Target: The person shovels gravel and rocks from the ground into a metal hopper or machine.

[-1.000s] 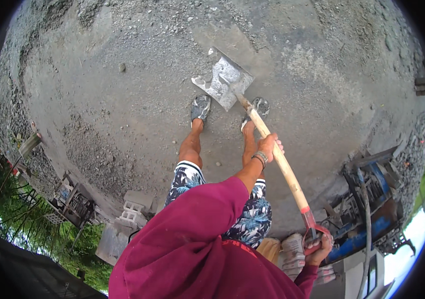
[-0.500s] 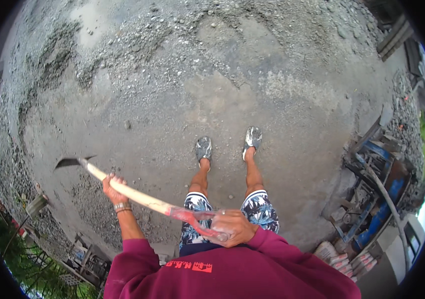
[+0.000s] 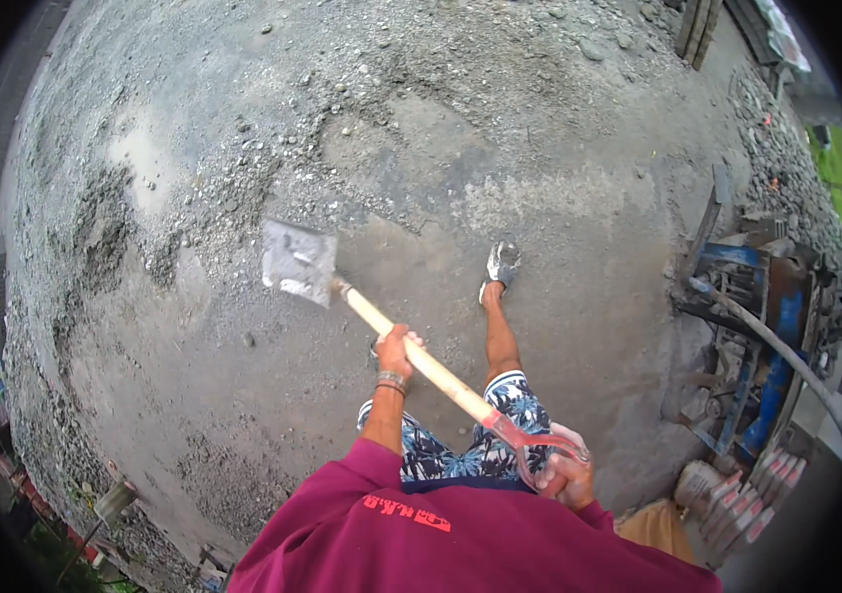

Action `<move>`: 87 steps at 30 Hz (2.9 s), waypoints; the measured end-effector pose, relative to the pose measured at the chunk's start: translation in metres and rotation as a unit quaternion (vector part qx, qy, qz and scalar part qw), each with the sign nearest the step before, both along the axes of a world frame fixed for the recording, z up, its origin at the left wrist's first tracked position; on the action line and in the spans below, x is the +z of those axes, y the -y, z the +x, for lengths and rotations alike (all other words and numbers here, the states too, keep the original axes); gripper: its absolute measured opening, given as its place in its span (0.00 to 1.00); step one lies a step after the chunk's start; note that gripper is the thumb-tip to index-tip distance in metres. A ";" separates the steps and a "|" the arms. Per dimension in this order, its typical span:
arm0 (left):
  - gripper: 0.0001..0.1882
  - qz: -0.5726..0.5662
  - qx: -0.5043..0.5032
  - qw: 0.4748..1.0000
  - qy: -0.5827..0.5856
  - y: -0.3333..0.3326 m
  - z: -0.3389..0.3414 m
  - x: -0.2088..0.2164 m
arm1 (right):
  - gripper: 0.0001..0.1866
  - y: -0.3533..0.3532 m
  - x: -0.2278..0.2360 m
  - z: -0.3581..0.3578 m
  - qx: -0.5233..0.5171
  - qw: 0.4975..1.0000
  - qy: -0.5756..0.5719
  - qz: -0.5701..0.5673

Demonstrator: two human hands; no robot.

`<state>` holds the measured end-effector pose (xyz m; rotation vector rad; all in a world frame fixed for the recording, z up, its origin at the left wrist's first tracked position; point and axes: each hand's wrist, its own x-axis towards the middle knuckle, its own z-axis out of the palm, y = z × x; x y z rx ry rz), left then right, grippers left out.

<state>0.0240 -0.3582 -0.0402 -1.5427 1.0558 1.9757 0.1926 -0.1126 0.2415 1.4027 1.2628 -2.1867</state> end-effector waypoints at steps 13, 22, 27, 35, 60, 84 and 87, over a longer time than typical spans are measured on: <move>0.14 0.019 -0.314 0.946 0.082 -0.366 -0.141 -0.051 | 0.20 -0.178 -0.031 -0.124 -0.462 0.870 0.059 -0.160; 0.08 0.133 -0.210 0.962 0.109 -0.360 -0.180 0.005 | 0.22 -0.172 -0.026 -0.193 -0.442 0.890 0.069 -0.091; 0.07 0.083 -0.235 0.953 0.174 -0.386 -0.165 0.035 | 0.22 -0.189 -0.014 -0.162 -0.443 0.890 0.065 -0.086; 0.06 0.037 -0.235 0.971 0.035 -0.420 -0.436 -0.110 | 0.19 -0.240 -0.175 -0.399 -0.384 0.916 -0.064 -0.095; 0.11 -0.068 -0.207 0.976 0.026 -0.386 -0.732 -0.229 | 0.07 -0.248 -0.230 -0.562 -0.365 0.885 0.240 0.159; 0.10 0.057 0.328 0.943 -0.027 -0.106 -0.205 -0.029 | 0.09 -0.290 -0.064 -0.348 0.332 0.879 -0.125 0.319; 0.10 0.003 0.435 0.899 -0.060 0.009 -0.091 -0.006 | 0.10 -0.185 -0.049 -0.357 0.452 0.793 -0.230 0.338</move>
